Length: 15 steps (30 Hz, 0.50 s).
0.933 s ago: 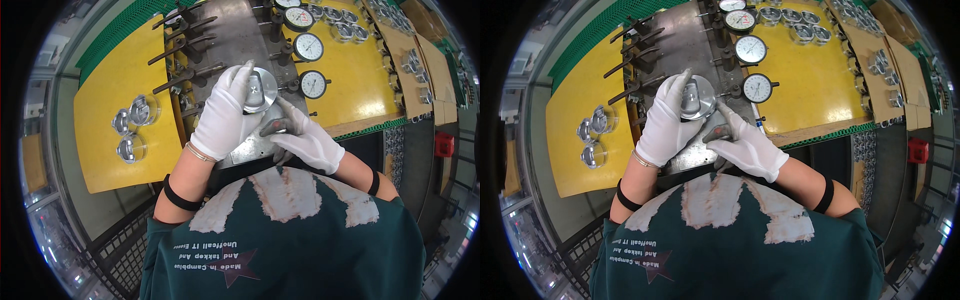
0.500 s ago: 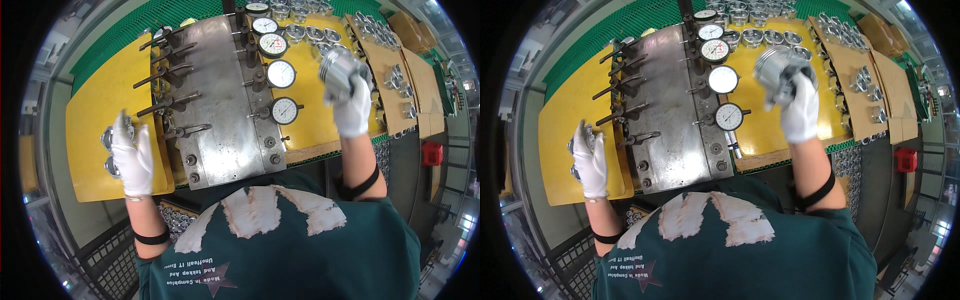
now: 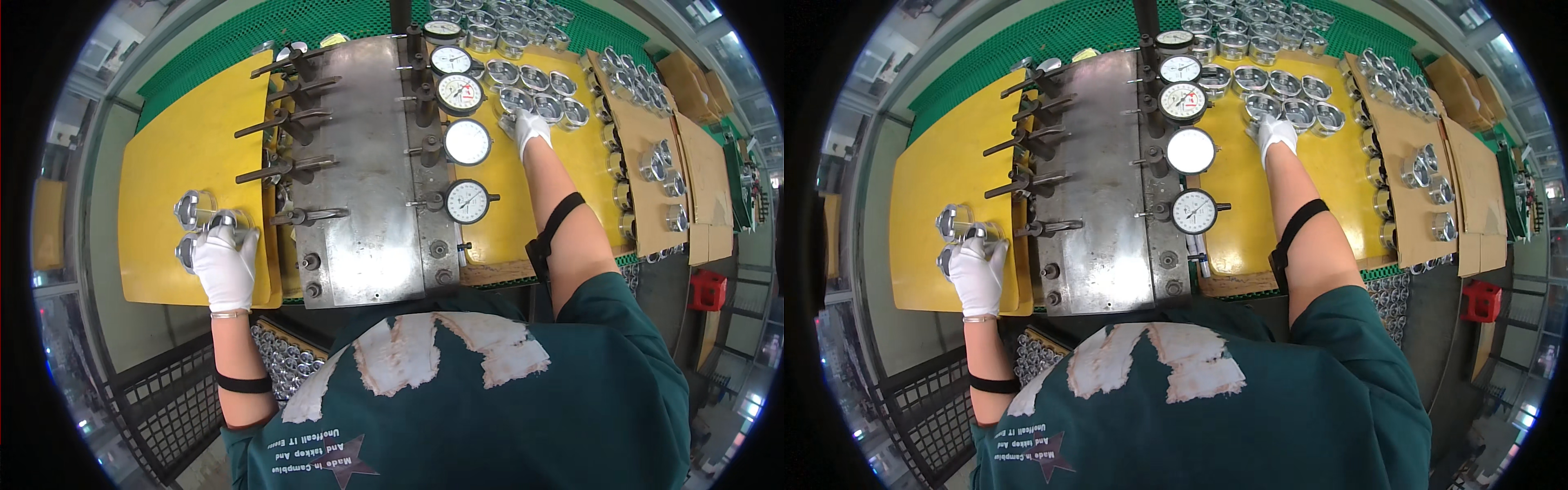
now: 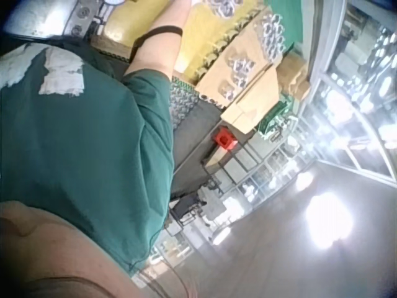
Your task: Inspecting and organizing metal pistons on a quality control station and moving them to a storage container.
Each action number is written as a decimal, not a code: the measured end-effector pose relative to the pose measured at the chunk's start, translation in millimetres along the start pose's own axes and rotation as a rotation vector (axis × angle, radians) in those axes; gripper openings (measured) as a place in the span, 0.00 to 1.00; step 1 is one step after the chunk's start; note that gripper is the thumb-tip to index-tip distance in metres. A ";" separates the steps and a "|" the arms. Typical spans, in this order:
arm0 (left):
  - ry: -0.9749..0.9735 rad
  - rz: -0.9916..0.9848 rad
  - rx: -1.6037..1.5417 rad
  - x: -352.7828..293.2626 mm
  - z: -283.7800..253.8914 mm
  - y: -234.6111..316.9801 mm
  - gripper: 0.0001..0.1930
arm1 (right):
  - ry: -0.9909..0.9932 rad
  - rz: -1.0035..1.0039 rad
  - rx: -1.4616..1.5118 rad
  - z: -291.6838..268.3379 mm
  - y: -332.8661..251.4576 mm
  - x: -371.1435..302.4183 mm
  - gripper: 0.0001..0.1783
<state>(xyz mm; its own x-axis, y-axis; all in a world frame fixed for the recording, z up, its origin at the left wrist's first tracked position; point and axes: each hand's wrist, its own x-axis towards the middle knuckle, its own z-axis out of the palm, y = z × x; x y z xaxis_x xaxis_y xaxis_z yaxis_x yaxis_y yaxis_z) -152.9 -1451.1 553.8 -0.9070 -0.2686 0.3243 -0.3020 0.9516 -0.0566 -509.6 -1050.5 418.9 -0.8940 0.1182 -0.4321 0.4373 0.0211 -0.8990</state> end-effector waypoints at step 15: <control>0.238 0.424 -0.858 -20.6 -63.1 76.7 0.12 | -0.962 -0.882 -0.308 59.7 -55.4 -309.3 0.49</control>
<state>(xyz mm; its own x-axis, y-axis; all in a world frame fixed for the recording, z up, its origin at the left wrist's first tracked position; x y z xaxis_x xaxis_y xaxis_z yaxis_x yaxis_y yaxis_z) -138.9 -1363.2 602.4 -0.7801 0.0672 0.6220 0.4347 0.7733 0.4616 -263.1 -1147.5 598.1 -0.5434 -0.7885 0.2881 -0.4265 -0.0363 -0.9037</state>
